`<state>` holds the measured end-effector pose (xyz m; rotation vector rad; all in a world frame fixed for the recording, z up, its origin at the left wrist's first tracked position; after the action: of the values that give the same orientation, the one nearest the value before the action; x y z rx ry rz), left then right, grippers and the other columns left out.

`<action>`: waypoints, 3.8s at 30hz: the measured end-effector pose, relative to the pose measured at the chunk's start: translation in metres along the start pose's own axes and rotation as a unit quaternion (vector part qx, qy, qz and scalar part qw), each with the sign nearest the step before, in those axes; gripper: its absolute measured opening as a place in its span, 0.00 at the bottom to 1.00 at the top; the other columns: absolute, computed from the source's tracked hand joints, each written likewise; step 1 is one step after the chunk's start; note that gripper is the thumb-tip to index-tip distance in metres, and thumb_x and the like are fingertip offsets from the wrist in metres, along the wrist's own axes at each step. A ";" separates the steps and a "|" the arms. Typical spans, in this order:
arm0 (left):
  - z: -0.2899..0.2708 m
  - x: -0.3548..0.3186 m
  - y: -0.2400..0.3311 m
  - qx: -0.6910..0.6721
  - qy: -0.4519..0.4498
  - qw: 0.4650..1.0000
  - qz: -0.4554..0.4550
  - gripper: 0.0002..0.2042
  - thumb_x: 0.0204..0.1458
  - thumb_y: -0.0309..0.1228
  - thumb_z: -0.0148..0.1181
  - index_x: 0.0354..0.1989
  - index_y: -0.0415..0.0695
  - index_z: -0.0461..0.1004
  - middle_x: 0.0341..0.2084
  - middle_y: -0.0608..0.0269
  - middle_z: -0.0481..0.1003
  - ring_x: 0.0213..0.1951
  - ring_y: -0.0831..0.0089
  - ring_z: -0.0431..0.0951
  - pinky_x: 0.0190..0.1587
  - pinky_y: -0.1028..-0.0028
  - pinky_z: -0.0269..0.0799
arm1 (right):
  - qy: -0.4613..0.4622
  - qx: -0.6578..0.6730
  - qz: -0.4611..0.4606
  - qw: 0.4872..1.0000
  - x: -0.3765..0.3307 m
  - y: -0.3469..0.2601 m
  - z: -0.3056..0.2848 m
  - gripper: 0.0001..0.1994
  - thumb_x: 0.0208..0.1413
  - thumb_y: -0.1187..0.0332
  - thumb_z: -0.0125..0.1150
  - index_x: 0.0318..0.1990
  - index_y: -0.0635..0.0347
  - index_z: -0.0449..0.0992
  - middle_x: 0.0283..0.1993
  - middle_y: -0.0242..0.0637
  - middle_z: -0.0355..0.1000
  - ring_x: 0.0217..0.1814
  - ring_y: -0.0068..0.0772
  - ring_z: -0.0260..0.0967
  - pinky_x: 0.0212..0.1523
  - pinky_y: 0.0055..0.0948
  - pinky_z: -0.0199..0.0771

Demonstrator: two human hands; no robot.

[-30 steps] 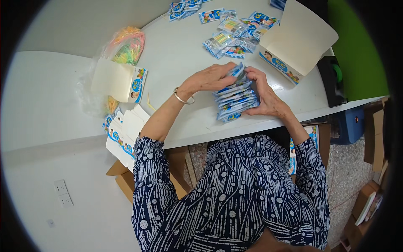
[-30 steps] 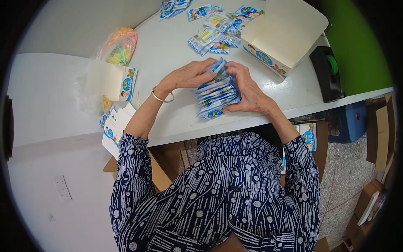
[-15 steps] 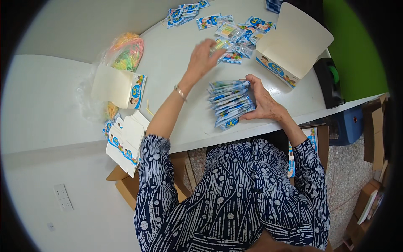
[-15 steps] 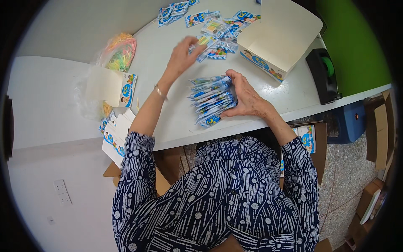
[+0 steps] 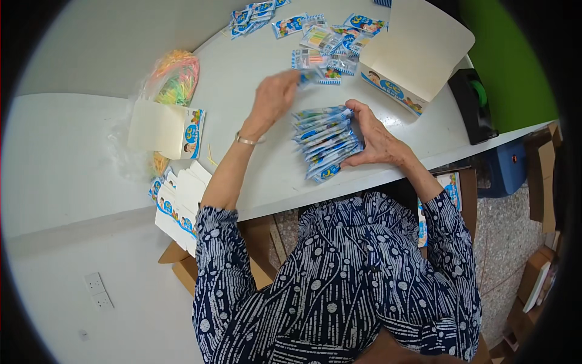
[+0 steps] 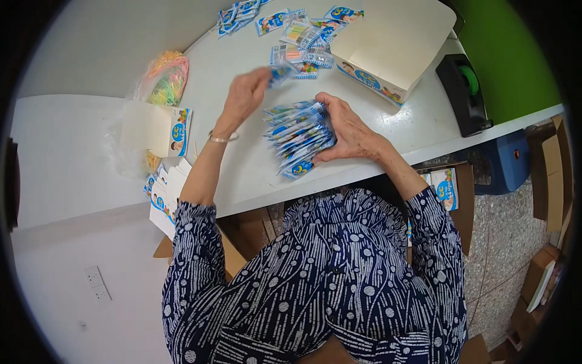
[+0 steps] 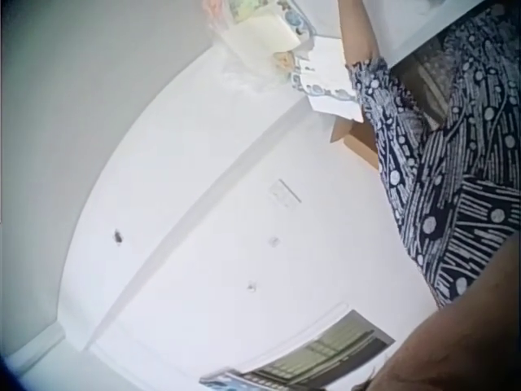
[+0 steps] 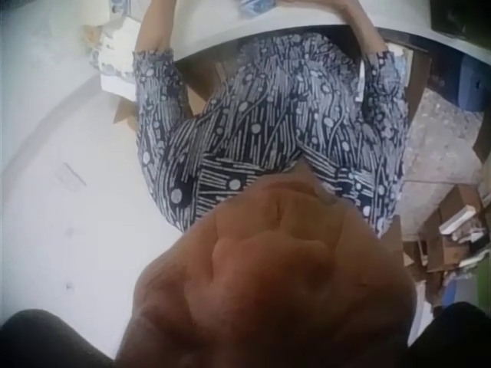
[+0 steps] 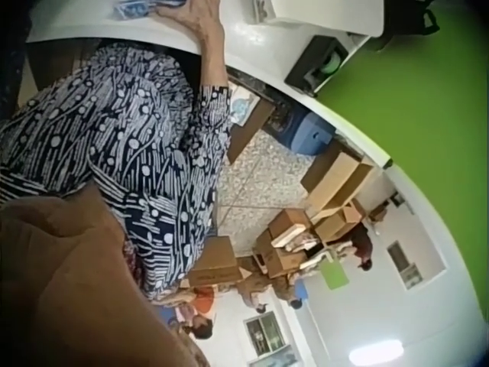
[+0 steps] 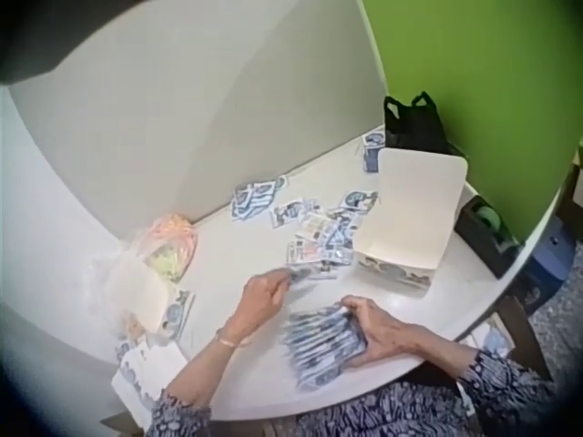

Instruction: Sorting small blue and yellow packets and packing them into cardboard boxes.

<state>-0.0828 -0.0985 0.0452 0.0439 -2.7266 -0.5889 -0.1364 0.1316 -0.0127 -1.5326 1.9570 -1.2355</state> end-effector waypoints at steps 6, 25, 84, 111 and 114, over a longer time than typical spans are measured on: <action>-0.011 -0.025 0.064 -0.134 -0.295 0.942 -0.081 0.22 0.56 0.38 0.58 0.55 0.38 0.67 0.40 0.45 0.76 0.43 0.54 0.78 0.46 0.65 0.72 | 0.004 0.019 -0.010 1.000 0.003 -0.005 0.001 0.62 0.25 0.52 0.82 0.66 0.65 0.45 0.65 0.50 0.51 0.70 0.49 0.50 0.70 0.39 0.52; 0.017 -0.048 0.104 0.102 -0.258 0.961 -0.004 0.51 0.31 0.50 0.70 0.63 0.34 0.53 0.40 0.45 0.69 0.42 0.51 0.74 0.39 0.57 0.74 | 0.092 -0.005 -0.054 0.994 -0.009 -0.041 -0.034 0.54 0.29 0.51 0.80 0.64 0.62 0.53 0.64 0.47 0.56 0.65 0.45 0.56 0.64 0.40 0.58; 0.072 0.059 0.144 0.080 -0.072 0.980 0.170 0.33 0.51 0.49 0.60 0.58 0.36 0.64 0.51 0.36 0.63 0.52 0.42 0.64 0.52 0.49 0.65 | 0.386 -0.143 0.233 0.881 -0.047 -0.028 -0.109 0.14 0.54 0.61 0.60 0.30 0.64 0.69 0.17 0.42 0.69 0.18 0.41 0.68 0.26 0.37 0.67; 0.086 0.060 0.155 0.055 -0.161 0.972 0.159 0.28 0.58 0.42 0.50 0.64 0.41 0.58 0.63 0.40 0.54 0.61 0.37 0.58 0.59 0.43 0.60 | 0.371 0.119 0.258 0.884 -0.048 -0.014 -0.110 0.18 0.60 0.55 0.59 0.27 0.61 0.71 0.19 0.29 0.70 0.17 0.17 0.66 0.18 0.17 0.64; 0.095 0.060 0.152 0.074 -0.217 0.967 0.107 0.28 0.58 0.41 0.50 0.64 0.41 0.58 0.63 0.40 0.54 0.61 0.36 0.58 0.62 0.44 0.57 | 0.373 0.115 0.268 0.881 -0.049 -0.012 -0.107 0.18 0.60 0.55 0.59 0.27 0.61 0.71 0.19 0.29 0.70 0.17 0.17 0.66 0.18 0.17 0.65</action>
<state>-0.1655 0.0715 0.0459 -0.3827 -3.1352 -0.3633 -0.1903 0.2201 0.0455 -0.3224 2.3114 -1.8510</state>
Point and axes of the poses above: each hand's wrist, its own x-axis towards the middle knuckle, its own z-axis out of the palm, y = z × x, the point moved 4 cm from there along x, towards the middle knuckle
